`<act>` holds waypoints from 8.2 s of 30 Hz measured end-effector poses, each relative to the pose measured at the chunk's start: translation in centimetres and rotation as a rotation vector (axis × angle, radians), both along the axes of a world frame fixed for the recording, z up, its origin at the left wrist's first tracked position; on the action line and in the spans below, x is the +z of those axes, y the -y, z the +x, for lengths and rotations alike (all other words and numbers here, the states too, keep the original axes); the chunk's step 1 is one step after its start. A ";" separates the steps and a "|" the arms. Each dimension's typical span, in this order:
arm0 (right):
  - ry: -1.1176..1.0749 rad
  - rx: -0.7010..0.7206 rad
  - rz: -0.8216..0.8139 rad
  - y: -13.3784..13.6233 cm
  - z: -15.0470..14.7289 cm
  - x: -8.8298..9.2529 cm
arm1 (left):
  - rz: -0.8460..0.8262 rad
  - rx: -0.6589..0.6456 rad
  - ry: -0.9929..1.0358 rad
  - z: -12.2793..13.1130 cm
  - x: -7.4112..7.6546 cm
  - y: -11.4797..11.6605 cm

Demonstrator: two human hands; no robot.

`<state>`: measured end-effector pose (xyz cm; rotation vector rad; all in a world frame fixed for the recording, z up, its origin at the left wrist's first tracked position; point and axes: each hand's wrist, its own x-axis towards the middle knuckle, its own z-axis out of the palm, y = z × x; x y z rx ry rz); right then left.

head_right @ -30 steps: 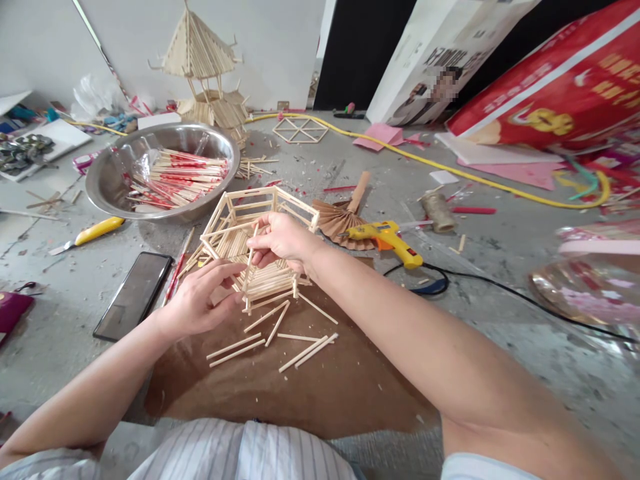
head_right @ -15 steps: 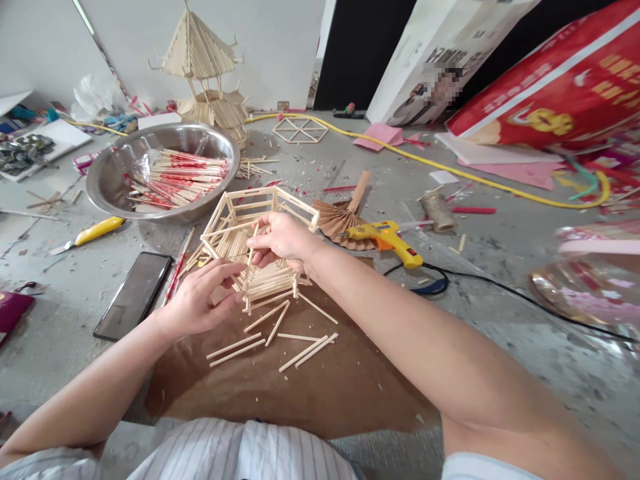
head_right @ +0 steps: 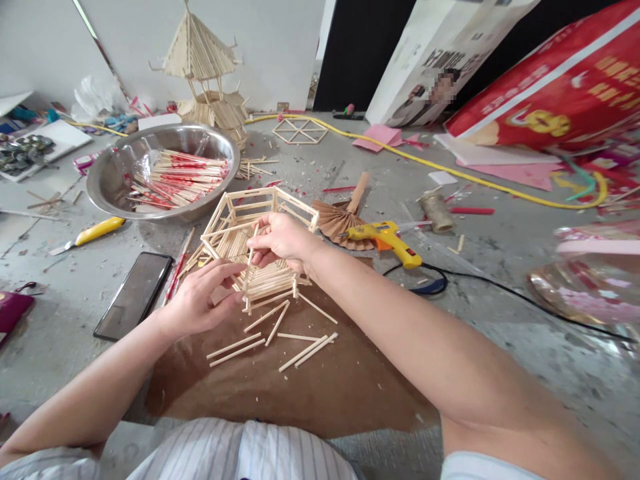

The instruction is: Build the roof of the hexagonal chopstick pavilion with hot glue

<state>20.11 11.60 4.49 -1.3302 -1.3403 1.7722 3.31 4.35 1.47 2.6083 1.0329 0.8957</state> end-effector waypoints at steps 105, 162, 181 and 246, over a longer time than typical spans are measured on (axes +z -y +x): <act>0.001 -0.030 0.003 0.0 0.0 0.1 | -0.025 -0.056 0.050 -0.2 -0.5 -0.3; 0.030 0.126 0.143 0.7 1.1 -0.6 | -0.042 -0.099 0.037 -0.6 -0.4 -0.3; 0.016 0.153 0.154 0.7 1.3 -0.6 | -0.030 -0.106 0.035 -0.6 -0.6 -0.5; 0.039 0.160 0.169 0.7 1.3 -0.6 | -0.041 -0.105 0.030 -0.8 -1.0 -0.5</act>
